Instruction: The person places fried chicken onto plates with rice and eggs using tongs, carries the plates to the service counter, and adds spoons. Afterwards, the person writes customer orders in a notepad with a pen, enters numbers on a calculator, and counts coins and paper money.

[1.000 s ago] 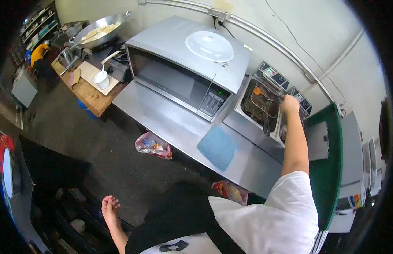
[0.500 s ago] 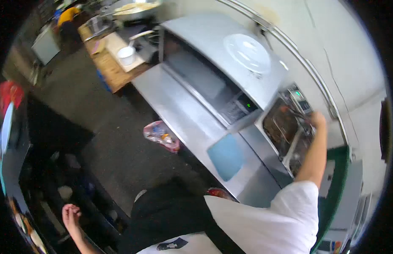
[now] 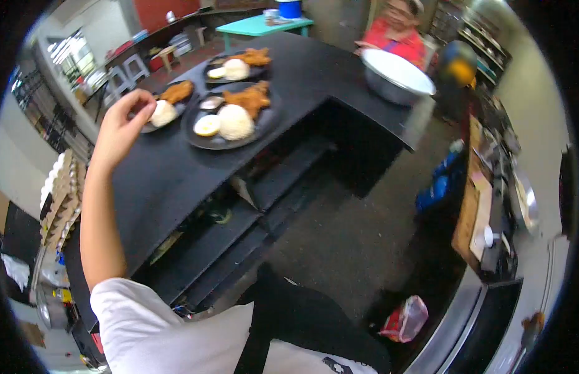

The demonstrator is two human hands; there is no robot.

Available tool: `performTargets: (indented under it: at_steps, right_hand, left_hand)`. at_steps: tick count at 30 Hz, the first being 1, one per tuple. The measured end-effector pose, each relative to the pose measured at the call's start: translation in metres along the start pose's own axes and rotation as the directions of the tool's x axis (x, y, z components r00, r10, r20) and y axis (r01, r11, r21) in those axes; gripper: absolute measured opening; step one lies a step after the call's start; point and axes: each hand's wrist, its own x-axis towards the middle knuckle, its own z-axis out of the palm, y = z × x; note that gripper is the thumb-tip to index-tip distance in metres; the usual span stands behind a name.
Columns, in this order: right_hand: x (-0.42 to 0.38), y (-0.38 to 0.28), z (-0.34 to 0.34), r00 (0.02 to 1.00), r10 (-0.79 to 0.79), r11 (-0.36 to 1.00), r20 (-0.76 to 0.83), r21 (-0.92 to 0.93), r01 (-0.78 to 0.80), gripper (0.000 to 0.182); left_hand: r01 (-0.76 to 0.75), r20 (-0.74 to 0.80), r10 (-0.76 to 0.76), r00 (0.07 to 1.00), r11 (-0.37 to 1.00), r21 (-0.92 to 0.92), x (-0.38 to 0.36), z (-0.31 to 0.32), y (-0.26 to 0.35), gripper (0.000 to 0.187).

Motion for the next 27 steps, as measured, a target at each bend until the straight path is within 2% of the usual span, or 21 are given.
performTargets:
  at_steps: [2,5,6,7,8,9,10,11,12,14,15,16,19,22,23,27]
  right_hand:
    - [0.035,-0.090,0.034,0.975,-0.213,0.970,0.061,0.133,0.203,0.050]
    - [0.074,-0.269,0.112,0.819,-0.545,0.802,0.180,0.396,0.447,0.051]
    - [0.049,-0.372,0.139,0.789,-0.552,0.801,0.269,0.437,0.410,0.051]
    - [0.052,-0.419,0.171,0.711,-0.605,0.779,0.357,0.449,0.438,0.054]
    - [0.033,-0.482,0.211,0.741,-0.644,0.705,0.190,0.523,0.479,0.055]
    - [0.006,-0.564,0.226,0.642,-0.676,0.676,0.361,0.650,0.347,0.055]
    - [-0.002,-0.609,0.248,0.569,-0.710,0.661,0.415,0.670,0.337,0.053]
    - [-0.010,-0.655,0.270,0.490,-0.737,0.648,0.464,0.690,0.322,0.052]
    - [-0.019,-0.697,0.294,0.400,-0.799,0.582,0.449,0.746,0.325,0.050]
    - [-0.046,-0.775,0.325,0.299,-0.767,0.639,0.568,0.723,0.264,0.047]
    - [-0.059,-0.806,0.346,0.232,-0.809,0.586,0.540,0.771,0.249,0.045]
    - [-0.068,-0.832,0.362,0.191,-0.807,0.591,0.559,0.764,0.258,0.044]
    - [-0.100,-0.900,0.411,0.144,-0.780,0.622,0.609,0.731,0.281,0.042]
    - [-0.118,-0.951,0.450,0.060,-0.777,0.614,0.627,0.733,0.294,0.036]
    - [-0.125,-0.963,0.452,0.053,-0.763,0.622,0.644,0.711,0.328,0.035]
    - [-0.146,-0.997,0.470,-0.003,-0.721,0.632,0.693,0.659,0.408,0.032]
  left_hand:
    - [0.088,-0.096,-0.074,0.993,0.985,0.152,0.037,-0.039,-0.118,0.018]
    - [0.314,-0.156,-0.276,0.948,0.886,0.340,0.068,-0.075,-0.285,0.021]
    - [0.368,-0.161,-0.331,0.930,0.842,0.394,0.071,-0.080,-0.336,0.021]
    - [0.456,-0.161,-0.429,0.889,0.794,0.402,0.073,-0.079,-0.377,0.023]
    - [0.540,-0.163,-0.523,0.837,0.737,0.408,0.073,-0.081,-0.412,0.025]
    - [0.694,-0.135,-0.683,0.718,0.688,0.215,0.075,-0.079,-0.433,0.032]
    - [0.811,-0.060,-0.809,0.585,0.585,0.017,0.079,-0.071,-0.444,0.042]
    - [0.836,-0.020,-0.840,0.542,0.542,-0.089,0.082,-0.068,-0.456,0.050]
    - [0.852,0.026,-0.865,0.501,0.488,-0.192,0.083,-0.066,-0.468,0.059]
    - [0.813,0.065,-0.828,0.557,0.527,-0.246,0.081,-0.058,-0.485,0.063]
    - [0.809,0.069,-0.828,0.557,0.522,-0.272,0.081,-0.057,-0.482,0.066]
    - [0.804,0.074,-0.827,0.557,0.515,-0.297,0.082,-0.055,-0.479,0.070]
    - [0.736,-0.021,-0.767,0.641,0.622,-0.268,0.079,-0.047,-0.498,0.079]
    - [0.721,-0.020,-0.759,0.650,0.625,-0.300,0.082,-0.051,-0.490,0.083]
    - [0.735,-0.005,-0.773,0.635,0.606,-0.304,0.083,-0.052,-0.492,0.084]
    - [0.699,0.004,-0.737,0.676,0.640,-0.320,0.082,-0.053,-0.505,0.085]
